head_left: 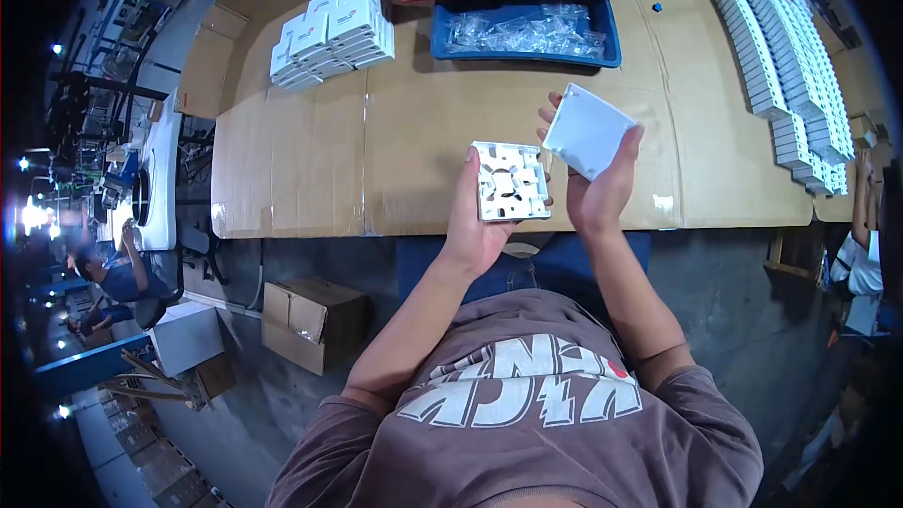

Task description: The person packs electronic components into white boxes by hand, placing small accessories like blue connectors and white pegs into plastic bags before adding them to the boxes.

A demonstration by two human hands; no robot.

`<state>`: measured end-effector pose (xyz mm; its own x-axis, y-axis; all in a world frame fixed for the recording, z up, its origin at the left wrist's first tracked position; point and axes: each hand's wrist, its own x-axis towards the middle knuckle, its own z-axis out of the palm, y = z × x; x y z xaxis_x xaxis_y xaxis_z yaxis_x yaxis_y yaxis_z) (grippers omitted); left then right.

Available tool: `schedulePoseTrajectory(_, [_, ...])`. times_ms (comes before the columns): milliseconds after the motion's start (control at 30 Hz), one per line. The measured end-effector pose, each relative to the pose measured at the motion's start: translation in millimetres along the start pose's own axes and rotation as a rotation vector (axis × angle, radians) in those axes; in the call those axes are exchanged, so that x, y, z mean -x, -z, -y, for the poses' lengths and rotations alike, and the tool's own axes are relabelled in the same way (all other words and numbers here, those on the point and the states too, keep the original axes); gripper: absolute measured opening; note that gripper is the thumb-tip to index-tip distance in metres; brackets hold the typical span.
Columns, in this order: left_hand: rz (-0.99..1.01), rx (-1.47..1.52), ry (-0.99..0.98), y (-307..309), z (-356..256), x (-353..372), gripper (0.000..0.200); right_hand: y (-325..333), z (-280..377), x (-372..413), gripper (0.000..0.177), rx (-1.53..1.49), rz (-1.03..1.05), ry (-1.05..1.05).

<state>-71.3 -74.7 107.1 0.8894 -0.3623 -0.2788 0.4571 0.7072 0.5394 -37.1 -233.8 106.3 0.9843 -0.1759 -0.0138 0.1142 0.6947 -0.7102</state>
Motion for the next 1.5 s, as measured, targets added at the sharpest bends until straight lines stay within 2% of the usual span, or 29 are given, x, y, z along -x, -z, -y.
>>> schedulePoseTrajectory(100, [-0.148,-0.11,-0.045,17.1,8.1,-6.5,0.062,21.0,11.9,-15.8,0.06,-0.122,-0.052,-0.255])
schedulePoseTrajectory(200, [-0.093,-0.264,-0.064,49.1,5.1,-14.5,0.05,54.5,4.0,-21.8,0.052,-0.006,-0.139,-0.365])
schedulePoseTrajectory(233, [-0.105,-0.275,-0.1,58.5,5.2,-18.7,0.055,85.1,-6.7,-27.9,0.051,0.119,-0.2,-0.419])
schedulePoseTrajectory(333, [-0.098,-0.58,-0.279,90.2,8.1,-27.0,0.066,105.3,-3.8,-24.1,0.051,0.539,-0.18,-0.465])
schedulePoseTrajectory(367, [-0.101,-0.582,-0.261,93.2,5.6,-26.3,0.075,111.4,-3.3,-23.7,0.045,0.56,-0.159,-0.473])
schedulePoseTrajectory(500, [-0.011,-0.837,-0.293,134.0,-8.4,-31.8,0.085,121.7,-5.7,-29.3,0.032,0.754,-0.188,-0.231])
schedulePoseTrajectory(600, [-0.055,-1.345,-0.473,137.5,-33.2,-23.4,0.089,131.2,2.9,-49.2,0.032,1.099,-0.05,-0.181])
schedulePoseTrajectory(633, [-0.096,-1.298,-0.359,130.7,-40.8,-17.7,0.09,129.3,0.2,-57.2,0.035,1.172,-0.036,-0.149])
schedulePoseTrajectory(733, [-0.164,-1.877,-0.41,145.6,-52.6,-17.2,0.09,122.4,-1.2,-71.3,0.04,1.576,0.122,0.117])
schedulePoseTrajectory(767, [-0.157,-1.958,-0.352,140.4,-57.2,-14.3,0.094,119.8,-1.7,-78.5,0.045,1.568,0.238,0.111])
schedulePoseTrajectory(867, [-0.191,-1.926,-0.446,145.7,-51.4,-13.6,0.103,92.1,-6.1,-84.6,0.044,1.476,0.416,0.165])
schedulePoseTrajectory(900, [-0.194,-1.949,-0.443,144.0,-50.1,-11.2,0.106,82.6,-7.3,-84.9,0.046,1.477,0.411,0.176])
schedulePoseTrajectory(1000, [-0.2,-1.944,-0.538,158.9,-40.8,-15.9,0.106,82.9,-15.5,-84.2,0.049,1.599,0.425,0.227])
schedulePoseTrajectory(1033, [-0.198,-1.912,-0.542,156.1,-39.5,-16.9,0.104,83.8,-16.6,-82.8,0.051,1.712,0.442,0.171])
schedulePoseTrajectory(1167, [-0.241,-1.856,-0.543,153.9,-31.4,-20.0,0.095,95.9,-21.7,-67.4,0.048,1.709,0.467,0.107])
schedulePoseTrajectory(1300, [-0.259,-1.829,-0.553,147.9,-23.0,-24.7,0.093,115.3,-23.3,-46.8,0.04,1.637,0.415,0.161])
schedulePoseTrajectory(1433, [-0.273,-1.901,-0.528,140.7,-13.1,-34.1,0.093,122.9,-1.9,-31.8,0.036,1.572,0.439,0.12])
schedulePoseTrajectory(1500, [-0.273,-1.953,-0.492,135.7,-9.9,-36.8,0.096,123.3,8.9,-34.5,0.035,1.461,0.349,0.034])
